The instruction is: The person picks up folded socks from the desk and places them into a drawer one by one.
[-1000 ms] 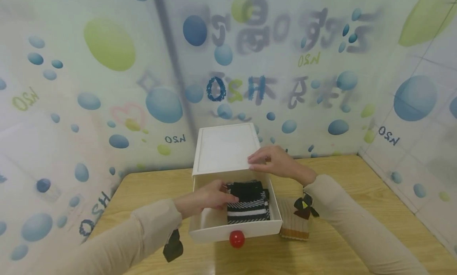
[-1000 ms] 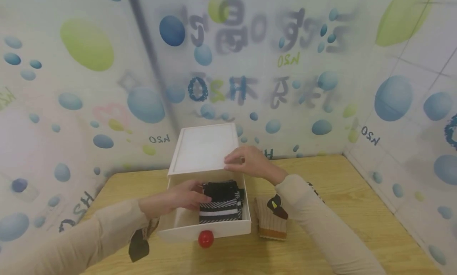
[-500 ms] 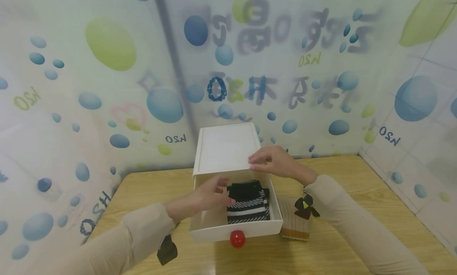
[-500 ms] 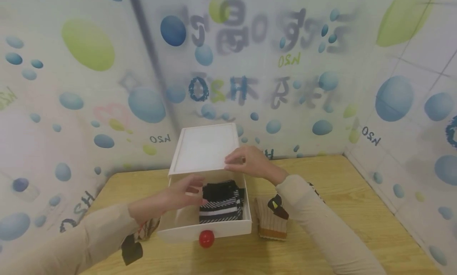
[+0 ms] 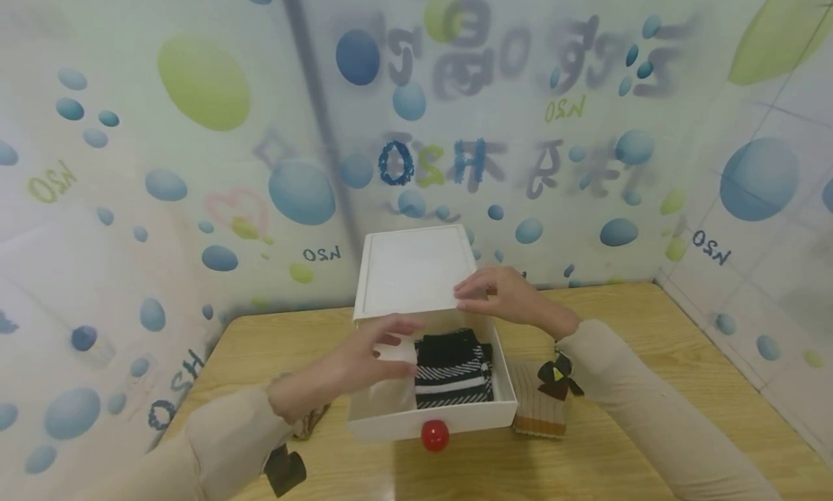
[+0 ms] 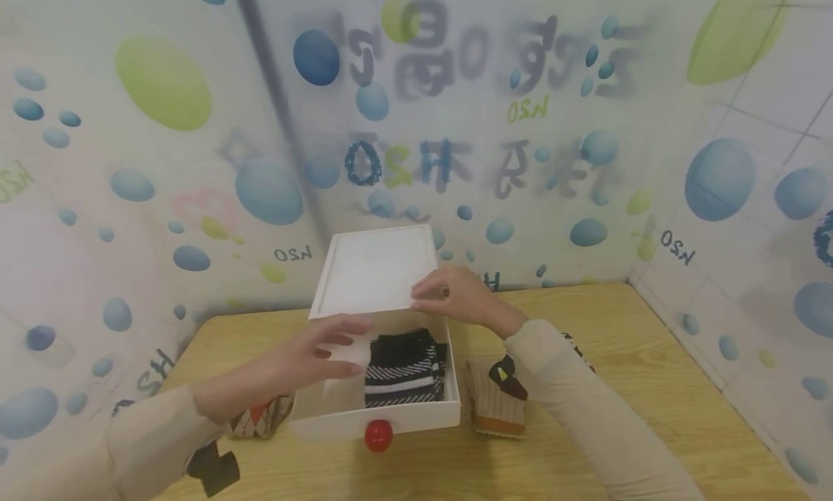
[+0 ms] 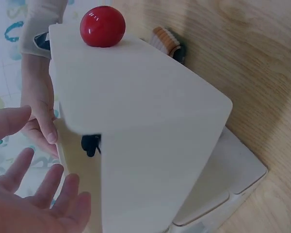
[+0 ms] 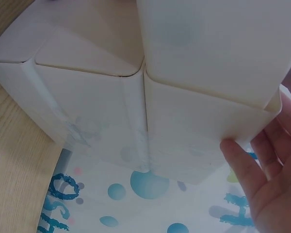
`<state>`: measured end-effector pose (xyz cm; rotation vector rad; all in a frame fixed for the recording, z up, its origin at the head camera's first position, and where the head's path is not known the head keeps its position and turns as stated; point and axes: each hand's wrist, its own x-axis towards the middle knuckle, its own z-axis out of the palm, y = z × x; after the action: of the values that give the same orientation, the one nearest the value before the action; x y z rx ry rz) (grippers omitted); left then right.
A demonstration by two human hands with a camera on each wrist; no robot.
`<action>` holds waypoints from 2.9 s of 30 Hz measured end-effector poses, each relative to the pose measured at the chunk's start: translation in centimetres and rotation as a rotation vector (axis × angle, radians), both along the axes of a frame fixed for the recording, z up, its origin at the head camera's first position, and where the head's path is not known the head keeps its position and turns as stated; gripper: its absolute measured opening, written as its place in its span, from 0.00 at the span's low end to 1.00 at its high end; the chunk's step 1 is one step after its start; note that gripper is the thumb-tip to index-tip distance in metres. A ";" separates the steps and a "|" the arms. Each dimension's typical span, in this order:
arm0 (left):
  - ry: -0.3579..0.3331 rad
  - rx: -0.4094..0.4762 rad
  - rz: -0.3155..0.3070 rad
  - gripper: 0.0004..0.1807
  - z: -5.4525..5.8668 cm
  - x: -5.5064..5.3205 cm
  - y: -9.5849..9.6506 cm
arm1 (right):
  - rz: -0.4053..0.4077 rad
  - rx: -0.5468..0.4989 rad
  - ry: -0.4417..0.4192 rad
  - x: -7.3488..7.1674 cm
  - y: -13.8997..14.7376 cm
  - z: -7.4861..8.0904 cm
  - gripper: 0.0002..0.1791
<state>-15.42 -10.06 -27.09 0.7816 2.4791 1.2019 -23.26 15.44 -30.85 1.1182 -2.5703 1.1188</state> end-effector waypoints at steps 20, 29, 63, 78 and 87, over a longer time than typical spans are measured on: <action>0.325 0.225 0.274 0.21 -0.3 -0.7 -5.5 | 0.015 -0.022 0.018 -0.1 0.0 -0.1 0.10; 0.392 0.252 0.401 0.18 -2.7 -2.1 -9.2 | 0.014 -0.021 0.026 -0.1 -0.1 -0.2 0.10; 0.154 0.061 0.641 0.19 -16.6 -4.6 -18.1 | 0.024 -0.043 0.010 -0.2 -0.1 -0.3 0.10; -0.008 0.039 0.735 0.23 -18.9 -3.8 -18.9 | 0.014 -0.042 0.006 0.0 -0.1 -0.2 0.10; -0.071 0.025 0.749 0.34 -19.6 -3.9 -19.1 | 0.012 -0.030 0.007 0.0 -0.1 -0.1 0.11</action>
<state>-19.27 -29.17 -46.67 -0.2346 2.7788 1.4333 -23.30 15.31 -30.98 1.1300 -2.5364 1.1503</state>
